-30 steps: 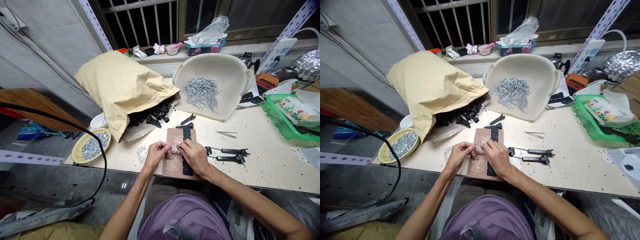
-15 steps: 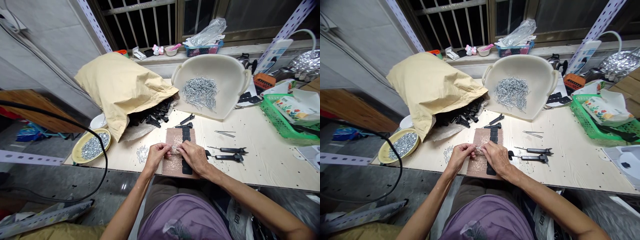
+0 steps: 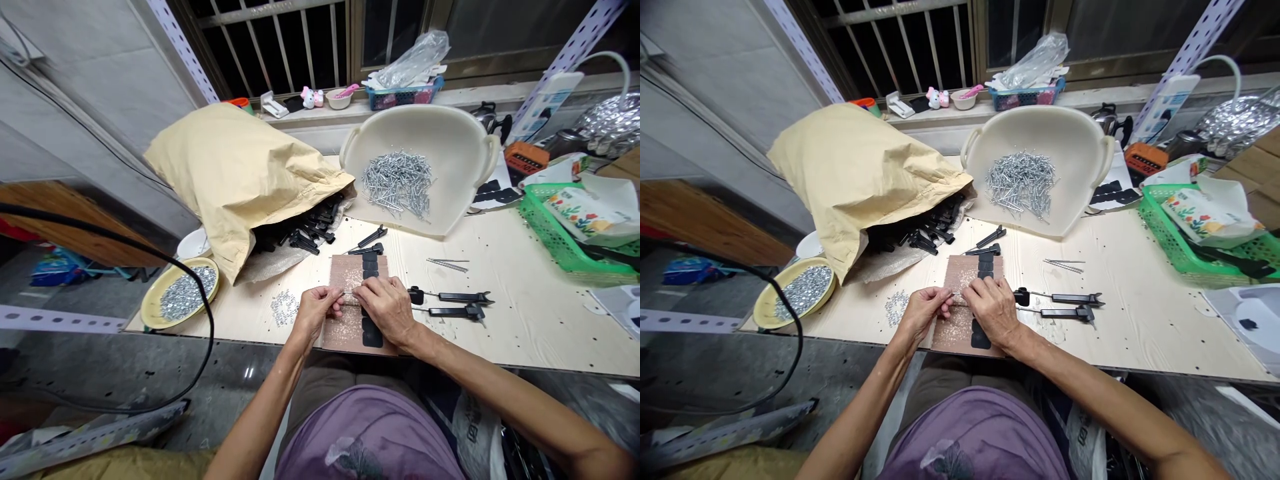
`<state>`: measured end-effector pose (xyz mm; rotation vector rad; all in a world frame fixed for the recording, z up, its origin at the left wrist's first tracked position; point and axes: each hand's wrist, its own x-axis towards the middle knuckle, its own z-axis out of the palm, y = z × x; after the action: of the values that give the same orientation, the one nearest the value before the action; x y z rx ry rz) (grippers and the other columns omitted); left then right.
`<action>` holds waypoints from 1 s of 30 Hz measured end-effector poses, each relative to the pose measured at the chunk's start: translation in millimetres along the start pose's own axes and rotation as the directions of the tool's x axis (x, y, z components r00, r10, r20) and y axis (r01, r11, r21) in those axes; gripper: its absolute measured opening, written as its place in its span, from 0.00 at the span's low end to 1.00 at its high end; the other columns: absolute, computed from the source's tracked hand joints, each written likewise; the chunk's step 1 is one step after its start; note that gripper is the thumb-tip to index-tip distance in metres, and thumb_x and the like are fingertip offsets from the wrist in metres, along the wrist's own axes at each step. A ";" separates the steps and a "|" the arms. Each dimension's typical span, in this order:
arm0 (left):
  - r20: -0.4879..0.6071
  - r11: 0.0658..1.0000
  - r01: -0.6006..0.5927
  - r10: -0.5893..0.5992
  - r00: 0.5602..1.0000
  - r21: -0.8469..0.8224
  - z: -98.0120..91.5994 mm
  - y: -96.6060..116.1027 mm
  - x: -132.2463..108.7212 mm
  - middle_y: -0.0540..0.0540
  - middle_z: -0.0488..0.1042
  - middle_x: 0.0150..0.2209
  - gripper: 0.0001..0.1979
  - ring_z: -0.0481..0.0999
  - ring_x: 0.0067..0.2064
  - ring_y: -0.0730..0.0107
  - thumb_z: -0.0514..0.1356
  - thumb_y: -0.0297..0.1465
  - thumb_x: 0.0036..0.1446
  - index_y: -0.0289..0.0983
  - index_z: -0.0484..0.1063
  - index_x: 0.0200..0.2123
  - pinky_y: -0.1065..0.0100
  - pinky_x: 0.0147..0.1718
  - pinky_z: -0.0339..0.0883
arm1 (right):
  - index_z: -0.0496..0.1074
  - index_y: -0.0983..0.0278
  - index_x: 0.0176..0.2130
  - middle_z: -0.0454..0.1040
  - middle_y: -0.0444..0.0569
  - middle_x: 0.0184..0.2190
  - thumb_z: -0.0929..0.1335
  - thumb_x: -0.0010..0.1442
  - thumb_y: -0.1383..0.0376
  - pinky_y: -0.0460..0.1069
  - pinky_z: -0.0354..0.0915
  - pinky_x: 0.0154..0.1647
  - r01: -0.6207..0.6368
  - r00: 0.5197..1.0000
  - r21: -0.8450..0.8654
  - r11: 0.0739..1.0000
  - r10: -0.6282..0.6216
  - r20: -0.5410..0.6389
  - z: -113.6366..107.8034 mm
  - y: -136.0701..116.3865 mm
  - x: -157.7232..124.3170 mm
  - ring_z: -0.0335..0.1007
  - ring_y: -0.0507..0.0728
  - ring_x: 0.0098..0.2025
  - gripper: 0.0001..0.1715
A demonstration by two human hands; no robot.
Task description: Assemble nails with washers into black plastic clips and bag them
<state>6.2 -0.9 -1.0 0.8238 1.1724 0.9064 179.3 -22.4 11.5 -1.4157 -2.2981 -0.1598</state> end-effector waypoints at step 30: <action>0.050 0.994 -0.056 0.051 0.997 0.093 -0.5 0.8 3.4 0.49 0.73 0.22 0.16 0.68 0.19 0.79 0.66 0.41 0.46 0.31 0.73 0.26 0.75 0.21 0.65 | 0.68 0.62 0.39 0.69 0.46 0.34 0.61 0.64 0.63 0.44 0.61 0.32 -0.192 0.974 0.439 0.878 0.117 0.192 5.2 13.2 -5.0 0.68 0.50 0.34 0.09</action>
<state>6.1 2.5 -1.7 0.9526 1.1632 0.8753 191.2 -18.7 3.1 -1.3860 -2.1346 0.5305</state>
